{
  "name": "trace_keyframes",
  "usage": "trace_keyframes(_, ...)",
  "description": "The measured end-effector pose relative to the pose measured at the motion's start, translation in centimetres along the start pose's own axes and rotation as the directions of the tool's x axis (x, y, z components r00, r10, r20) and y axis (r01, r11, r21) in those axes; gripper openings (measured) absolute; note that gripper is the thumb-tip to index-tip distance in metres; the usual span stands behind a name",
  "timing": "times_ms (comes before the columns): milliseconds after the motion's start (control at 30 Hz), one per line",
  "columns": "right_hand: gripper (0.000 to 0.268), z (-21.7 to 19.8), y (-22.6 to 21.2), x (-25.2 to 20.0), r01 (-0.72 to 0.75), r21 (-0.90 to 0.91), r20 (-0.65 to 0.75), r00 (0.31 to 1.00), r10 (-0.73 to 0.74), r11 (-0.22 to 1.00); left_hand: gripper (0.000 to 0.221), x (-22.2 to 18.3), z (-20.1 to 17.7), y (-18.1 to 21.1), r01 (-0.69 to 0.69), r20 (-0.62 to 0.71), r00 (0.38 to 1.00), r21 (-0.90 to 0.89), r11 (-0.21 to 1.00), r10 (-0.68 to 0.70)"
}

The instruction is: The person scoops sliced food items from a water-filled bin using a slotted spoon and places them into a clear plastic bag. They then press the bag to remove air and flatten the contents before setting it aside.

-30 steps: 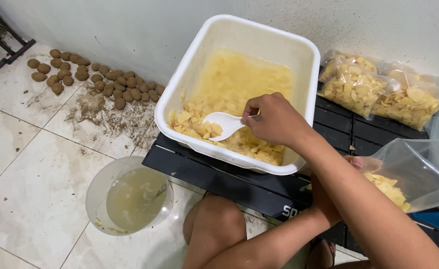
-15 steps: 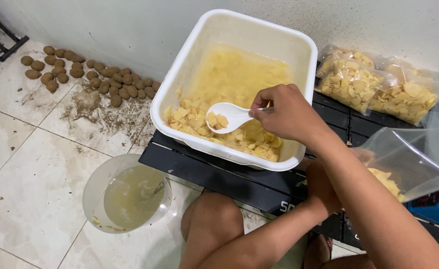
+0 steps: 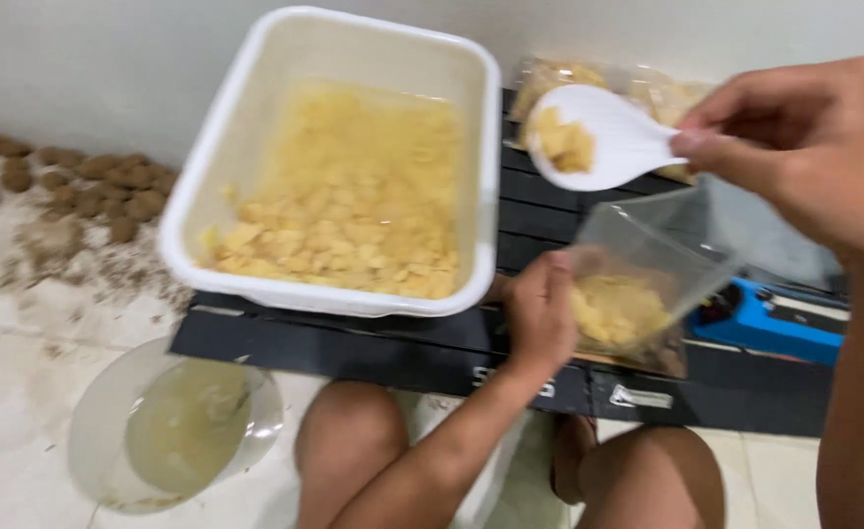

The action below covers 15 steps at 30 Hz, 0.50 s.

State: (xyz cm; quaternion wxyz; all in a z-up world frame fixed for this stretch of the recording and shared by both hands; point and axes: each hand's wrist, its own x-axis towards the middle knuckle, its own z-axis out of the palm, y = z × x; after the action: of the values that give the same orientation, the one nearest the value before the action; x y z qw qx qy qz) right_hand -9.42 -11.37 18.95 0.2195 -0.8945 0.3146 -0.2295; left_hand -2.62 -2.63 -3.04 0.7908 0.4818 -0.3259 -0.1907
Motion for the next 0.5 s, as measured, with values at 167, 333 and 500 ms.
trace_keyframes(167, 0.010, -4.6, 8.2, -3.8, -0.163, -0.105, -0.048, 0.986, 0.159, 0.981, 0.050, 0.2, -0.3, 1.1, -0.150, 0.014, 0.989, 0.055, 0.987, 0.149)
trace_keyframes(333, 0.014, -4.5, 7.5, -6.8, -0.190, -0.350, -0.043, 0.981, 0.187, 0.917, 0.048, 0.1, -0.4, 1.1, -0.190, 0.042, 0.981, 0.070, 0.979, 0.188)
trace_keyframes(500, 0.012, -4.1, 7.6, -9.0, 0.158, -0.672, 0.022, 0.981, -0.193, 0.724, 0.047, -0.1, -0.5, 1.4, -0.225, 0.088, 0.971, 0.045, 0.973, 0.220)
